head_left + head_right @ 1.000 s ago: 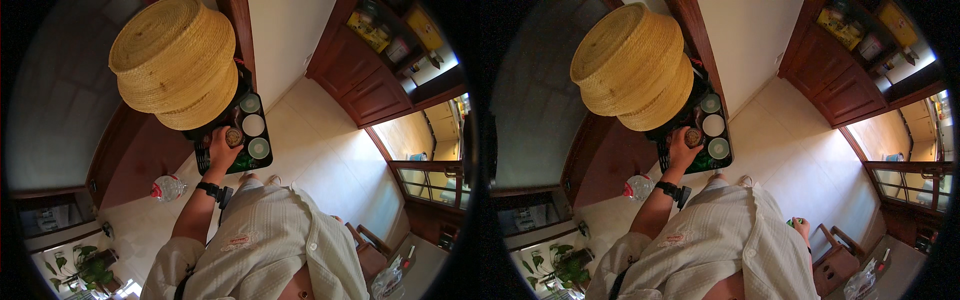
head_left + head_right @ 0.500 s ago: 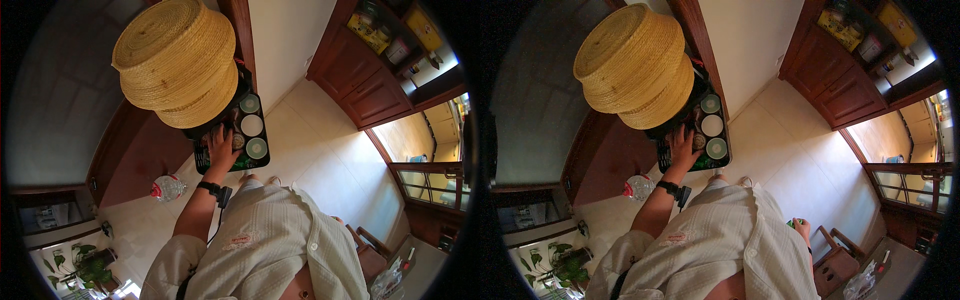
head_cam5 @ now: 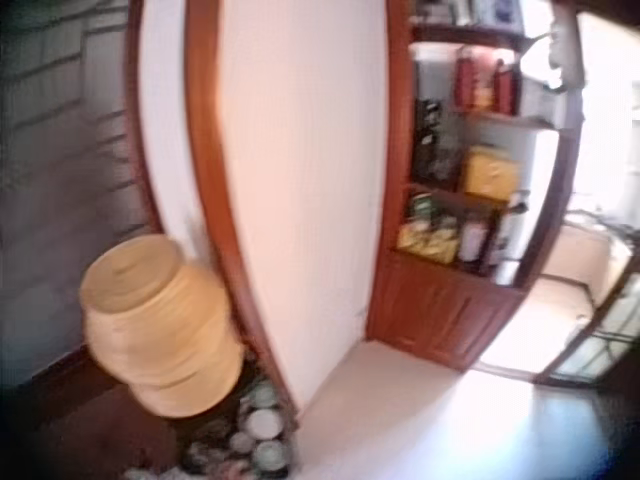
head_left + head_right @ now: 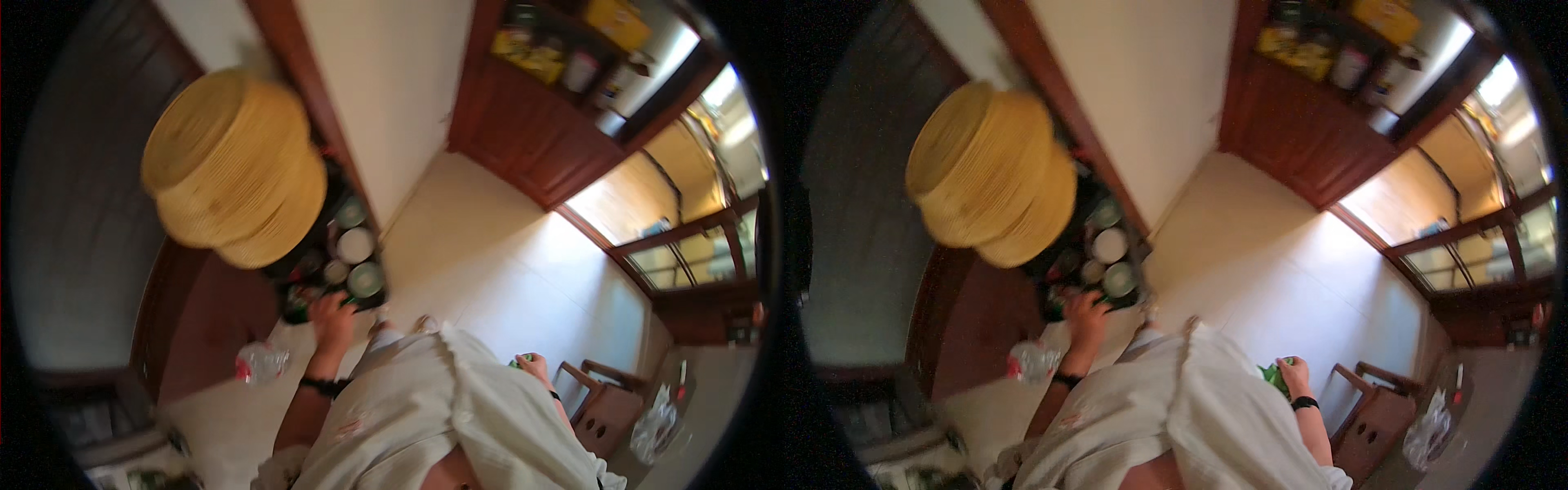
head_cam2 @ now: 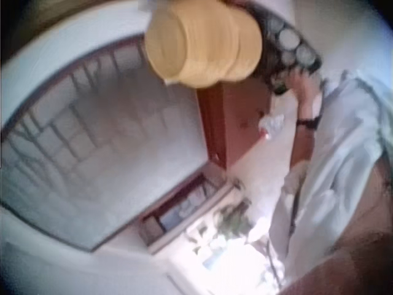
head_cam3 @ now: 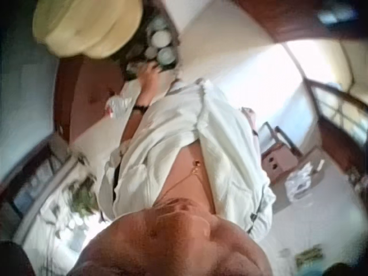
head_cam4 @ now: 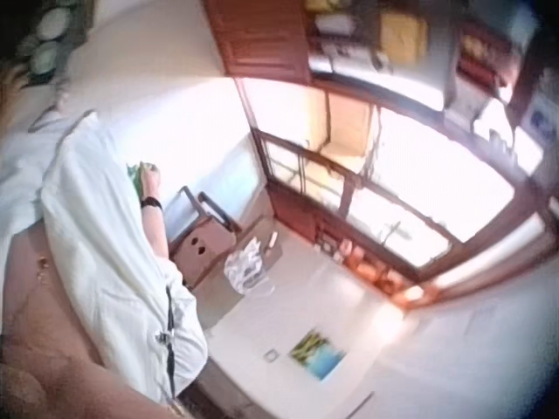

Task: The person wipes a wooden table with a green cloth and moves glass cups and bottles. They carry a plastic bag and a bottle into a kitchen and place the bag inside a lower cabinet.

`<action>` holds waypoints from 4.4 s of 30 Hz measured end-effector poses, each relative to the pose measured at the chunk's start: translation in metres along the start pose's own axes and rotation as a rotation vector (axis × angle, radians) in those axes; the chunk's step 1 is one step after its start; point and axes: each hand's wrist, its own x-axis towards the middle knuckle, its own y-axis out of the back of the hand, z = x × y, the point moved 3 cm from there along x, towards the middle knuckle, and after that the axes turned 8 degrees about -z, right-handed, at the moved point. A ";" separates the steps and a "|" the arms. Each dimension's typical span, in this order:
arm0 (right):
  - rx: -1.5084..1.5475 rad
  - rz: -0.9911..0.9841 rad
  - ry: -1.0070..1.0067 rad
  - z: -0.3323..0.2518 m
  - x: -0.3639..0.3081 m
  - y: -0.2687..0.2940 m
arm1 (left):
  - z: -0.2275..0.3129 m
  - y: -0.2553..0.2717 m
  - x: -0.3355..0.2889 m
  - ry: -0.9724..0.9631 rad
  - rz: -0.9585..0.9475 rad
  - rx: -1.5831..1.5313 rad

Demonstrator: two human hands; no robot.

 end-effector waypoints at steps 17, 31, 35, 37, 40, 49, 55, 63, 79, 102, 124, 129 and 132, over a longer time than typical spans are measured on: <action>0.022 0.170 -0.244 0.053 -0.072 -0.008 | -0.042 -0.033 -0.008 1.009 -0.146 -0.742; 0.366 0.287 -0.541 0.050 -0.184 -0.119 | 0.017 -0.057 0.095 0.210 -0.378 -0.718; 0.431 0.313 -0.599 0.055 -0.223 -0.175 | 0.034 -0.072 0.107 0.043 -0.532 -0.733; 0.466 0.330 -0.650 0.056 -0.242 -0.196 | 0.044 -0.080 0.111 -0.023 -0.610 -0.737; 0.486 0.319 -0.661 0.069 -0.266 -0.228 | 0.057 -0.092 0.109 -0.115 -0.726 -0.740; 0.726 0.480 -0.786 0.129 -0.351 -0.299 | 0.139 -0.126 0.051 -0.353 -1.080 -0.669; 1.031 0.616 -0.876 0.199 -0.376 -0.329 | 0.204 -0.155 -0.009 -0.447 -1.258 -0.565; 1.802 1.168 -0.901 0.316 -0.459 -0.313 | 0.299 -0.203 -0.088 -0.532 -1.469 -0.401; 2.619 1.573 0.356 0.414 -0.537 -0.211 | 0.519 -0.358 -0.150 -0.706 -1.710 -0.505; 2.460 2.202 0.493 0.592 -0.643 -0.122 | 0.915 -0.172 -0.557 -1.570 -2.125 -0.213; 0.694 1.147 -1.205 0.934 -0.690 -0.080 | 0.887 -0.139 -0.713 -1.600 -1.119 -0.021; 0.614 1.042 -1.253 0.974 -0.715 -0.056 | 0.881 -0.133 -0.712 -1.716 -0.992 -0.018; 0.652 0.992 -1.286 1.005 -0.735 -0.047 | 0.884 -0.131 -0.719 -1.710 -1.055 -0.061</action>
